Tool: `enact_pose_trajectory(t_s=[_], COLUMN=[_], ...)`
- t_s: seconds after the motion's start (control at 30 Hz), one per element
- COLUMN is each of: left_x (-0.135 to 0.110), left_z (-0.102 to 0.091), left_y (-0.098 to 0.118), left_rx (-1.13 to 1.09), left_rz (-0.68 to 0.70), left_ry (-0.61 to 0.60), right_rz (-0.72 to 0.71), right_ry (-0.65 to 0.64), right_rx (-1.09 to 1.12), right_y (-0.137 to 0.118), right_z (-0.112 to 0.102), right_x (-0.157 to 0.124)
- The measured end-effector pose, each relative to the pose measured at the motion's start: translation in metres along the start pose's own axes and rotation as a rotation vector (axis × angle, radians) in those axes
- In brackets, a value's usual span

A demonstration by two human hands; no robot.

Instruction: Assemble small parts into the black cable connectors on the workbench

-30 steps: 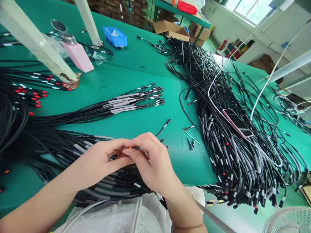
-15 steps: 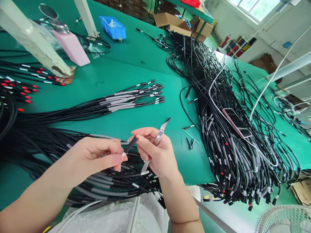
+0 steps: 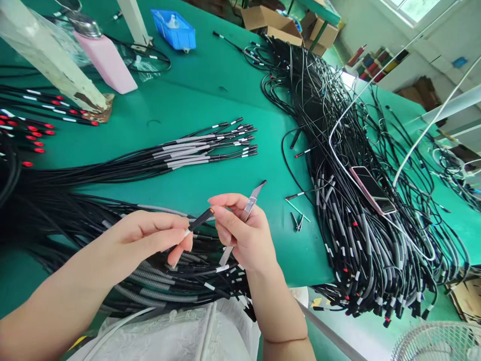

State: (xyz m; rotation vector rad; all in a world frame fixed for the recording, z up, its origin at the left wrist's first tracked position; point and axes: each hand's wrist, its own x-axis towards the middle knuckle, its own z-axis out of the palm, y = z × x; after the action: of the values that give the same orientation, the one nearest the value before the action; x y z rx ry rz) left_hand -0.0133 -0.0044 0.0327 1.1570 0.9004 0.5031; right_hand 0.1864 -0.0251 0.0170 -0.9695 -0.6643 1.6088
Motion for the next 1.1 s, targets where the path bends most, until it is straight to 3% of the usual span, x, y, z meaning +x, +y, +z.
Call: enact_pose_trajectory(t_s=[0.1,0.23,0.33,0.4,0.5,0.57,0.73,0.9,1.1], left_x=[0.004,0.013,0.019,0.025,0.044,0.066,0.135,0.179,0.200], left_z=[0.002,0.015,0.023,0.020,0.003,-0.013,-0.044,-0.045,-0.040], left_y=[-0.006,-0.022,-0.031,-0.032,-0.025,-0.016,0.006,0.022,0.043], left_rx=[0.122,0.401,0.499,0.597,0.967,1.216,1.443,1.568,1.443], left_rz=[0.020,0.276,0.354,0.358,0.370,0.343,0.265,0.130,-0.038], left_ry=[-0.030,0.041,0.067,0.096,0.119,0.201,0.447,0.346,0.259], right_rz=[-0.037,-0.171,-0.313,-0.377,-0.381,-0.368,-0.351,-0.329,-0.271], right_ry=[0.041,0.175,0.290,0.340,0.343,0.322,0.268,0.259,0.273], right_rx=[-0.018,-0.077,-0.116,-0.133,-0.143,-0.132,-0.092,-0.047,0.019], right_y=[-0.001,-0.004,-0.006,-0.006,-0.004,-0.001,0.006,0.006,0.001], right_z=[-0.002,-0.010,-0.020,-0.026,-0.031,-0.032,-0.032,-0.032,-0.031], right_x=[0.000,0.000,0.000,-0.001,-0.003,-0.005,-0.008,-0.008,-0.003])
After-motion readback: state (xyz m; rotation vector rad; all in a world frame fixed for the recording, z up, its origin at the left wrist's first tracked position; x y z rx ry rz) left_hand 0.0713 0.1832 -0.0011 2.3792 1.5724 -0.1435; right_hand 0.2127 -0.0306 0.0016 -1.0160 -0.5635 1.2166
